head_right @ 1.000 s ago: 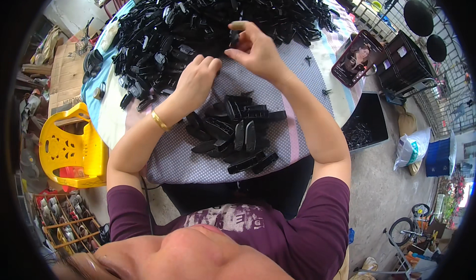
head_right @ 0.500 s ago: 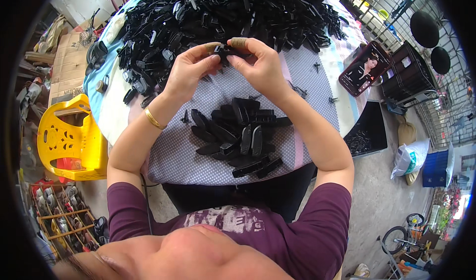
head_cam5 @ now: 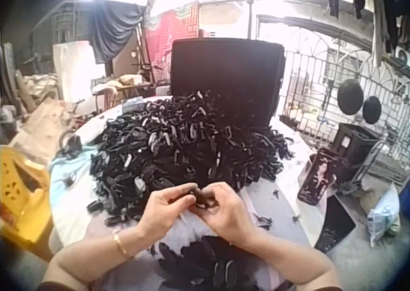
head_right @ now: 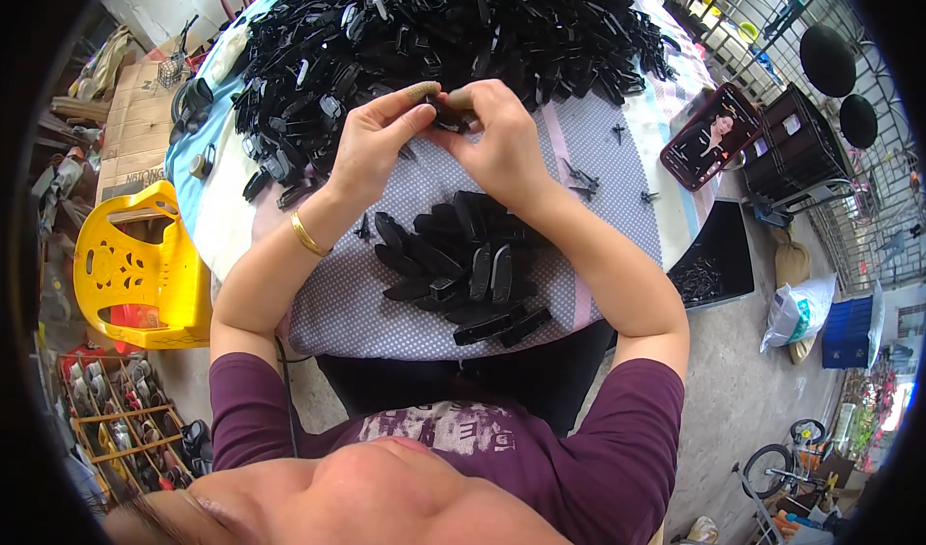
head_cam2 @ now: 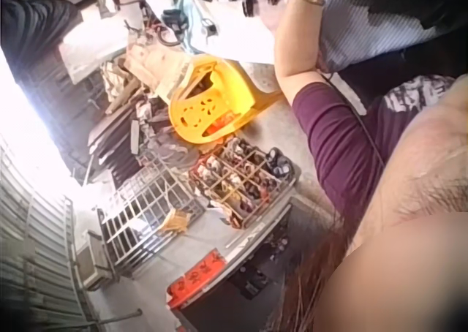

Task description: Inspecting and sorting small black plastic hardware components from a large pile on a table.

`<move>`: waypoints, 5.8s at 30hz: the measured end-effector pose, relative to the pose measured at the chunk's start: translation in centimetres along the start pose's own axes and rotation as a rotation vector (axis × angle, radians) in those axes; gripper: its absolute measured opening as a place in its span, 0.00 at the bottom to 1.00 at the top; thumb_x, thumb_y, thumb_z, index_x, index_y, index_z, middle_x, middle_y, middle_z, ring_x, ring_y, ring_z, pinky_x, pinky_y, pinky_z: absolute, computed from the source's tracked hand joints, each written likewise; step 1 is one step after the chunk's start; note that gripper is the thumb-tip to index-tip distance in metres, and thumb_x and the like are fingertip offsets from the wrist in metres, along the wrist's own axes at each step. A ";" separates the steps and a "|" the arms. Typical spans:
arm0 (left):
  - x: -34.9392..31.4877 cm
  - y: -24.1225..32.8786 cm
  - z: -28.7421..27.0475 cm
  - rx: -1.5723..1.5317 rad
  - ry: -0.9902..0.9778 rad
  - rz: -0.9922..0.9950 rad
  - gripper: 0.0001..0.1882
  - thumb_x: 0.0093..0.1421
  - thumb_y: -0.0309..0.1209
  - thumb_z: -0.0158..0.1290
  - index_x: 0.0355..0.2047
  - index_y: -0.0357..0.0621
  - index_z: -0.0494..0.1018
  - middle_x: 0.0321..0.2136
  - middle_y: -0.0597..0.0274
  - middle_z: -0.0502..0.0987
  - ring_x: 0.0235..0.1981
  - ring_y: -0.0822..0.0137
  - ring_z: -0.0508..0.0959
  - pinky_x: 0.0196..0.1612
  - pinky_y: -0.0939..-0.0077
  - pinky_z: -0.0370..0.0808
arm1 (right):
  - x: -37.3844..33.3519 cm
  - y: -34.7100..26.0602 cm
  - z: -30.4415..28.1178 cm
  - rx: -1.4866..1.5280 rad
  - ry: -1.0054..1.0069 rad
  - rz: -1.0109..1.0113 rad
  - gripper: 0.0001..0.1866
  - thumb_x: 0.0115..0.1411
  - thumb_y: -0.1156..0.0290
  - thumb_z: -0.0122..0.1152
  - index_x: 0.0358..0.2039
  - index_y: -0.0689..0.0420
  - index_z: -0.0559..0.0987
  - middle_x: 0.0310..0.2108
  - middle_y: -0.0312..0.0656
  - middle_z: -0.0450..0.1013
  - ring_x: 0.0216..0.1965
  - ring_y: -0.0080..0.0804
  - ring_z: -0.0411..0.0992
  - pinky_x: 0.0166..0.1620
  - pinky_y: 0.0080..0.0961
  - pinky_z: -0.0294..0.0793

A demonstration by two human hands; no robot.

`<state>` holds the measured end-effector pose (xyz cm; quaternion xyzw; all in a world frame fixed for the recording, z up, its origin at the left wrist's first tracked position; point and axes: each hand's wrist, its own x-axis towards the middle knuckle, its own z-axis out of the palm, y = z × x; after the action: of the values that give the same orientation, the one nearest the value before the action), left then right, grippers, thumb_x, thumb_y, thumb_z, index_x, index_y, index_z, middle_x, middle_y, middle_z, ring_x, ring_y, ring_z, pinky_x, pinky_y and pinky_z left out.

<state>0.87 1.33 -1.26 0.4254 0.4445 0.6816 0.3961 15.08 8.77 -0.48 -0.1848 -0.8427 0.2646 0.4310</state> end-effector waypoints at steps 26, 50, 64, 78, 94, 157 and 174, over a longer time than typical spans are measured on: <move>-1.7 2.1 1.2 0.739 -0.719 0.144 0.22 0.49 0.33 0.60 0.46 0.44 0.73 0.29 0.56 0.79 0.29 0.64 0.78 0.35 0.74 0.74 | 2.4 12.1 -5.2 -0.667 -0.099 0.335 0.24 0.50 0.54 0.61 0.43 0.58 0.75 0.23 0.44 0.75 0.28 0.40 0.75 0.35 0.32 0.72; 0.8 0.8 -1.4 1.077 -0.207 0.439 0.11 0.45 0.26 0.62 0.27 0.38 0.71 0.33 0.60 0.75 0.32 0.64 0.74 0.37 0.70 0.73 | 1.9 6.0 -5.0 -0.931 -0.363 0.292 0.13 0.50 0.75 0.50 0.36 0.52 0.79 0.37 0.45 0.72 0.38 0.41 0.73 0.41 0.33 0.72; 0.3 0.1 -0.8 0.061 -0.050 -0.128 0.15 0.55 0.26 0.56 0.43 0.36 0.73 0.30 0.64 0.77 0.28 0.77 0.74 0.31 0.86 0.71 | 0.2 1.8 -0.5 0.473 -0.089 0.116 0.15 0.54 0.88 0.47 0.43 0.68 0.71 0.39 0.41 0.72 0.39 0.26 0.73 0.48 0.20 0.72; 0.5 0.5 -1.2 0.128 -0.018 0.000 0.16 0.54 0.22 0.56 0.45 0.36 0.73 0.33 0.63 0.78 0.31 0.79 0.74 0.36 0.86 0.72 | 0.4 0.5 -1.0 0.193 -0.087 -0.018 0.15 0.48 0.82 0.61 0.40 0.66 0.76 0.37 0.43 0.73 0.40 0.28 0.74 0.44 0.22 0.75; 0.3 1.4 -1.1 0.115 -0.194 0.002 0.14 0.55 0.21 0.53 0.43 0.38 0.75 0.36 0.59 0.78 0.37 0.73 0.76 0.45 0.81 0.73 | 0.1 0.6 -0.9 0.241 -0.362 0.277 0.13 0.52 0.73 0.63 0.38 0.64 0.76 0.28 0.37 0.75 0.30 0.17 0.72 0.34 0.14 0.71; 1.8 -0.7 -0.1 0.071 0.036 0.004 0.13 0.57 0.19 0.48 0.43 0.32 0.70 0.35 0.59 0.76 0.34 0.72 0.76 0.40 0.78 0.76 | 0.5 0.6 -1.5 -0.134 -0.019 -0.104 0.15 0.47 0.78 0.61 0.39 0.63 0.76 0.28 0.41 0.71 0.26 0.28 0.73 0.30 0.20 0.74; 1.0 1.8 0.5 0.211 -0.197 0.154 0.12 0.57 0.19 0.49 0.42 0.34 0.74 0.36 0.59 0.78 0.36 0.74 0.76 0.44 0.84 0.73 | 0.1 2.1 -0.8 0.472 -0.323 0.261 0.14 0.55 0.72 0.62 0.41 0.65 0.75 0.33 0.37 0.76 0.34 0.19 0.72 0.39 0.16 0.72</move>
<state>0.73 1.89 0.83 0.5622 0.4389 0.6144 0.3374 15.85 10.75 -1.28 -0.1416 -0.7846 0.5320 0.2851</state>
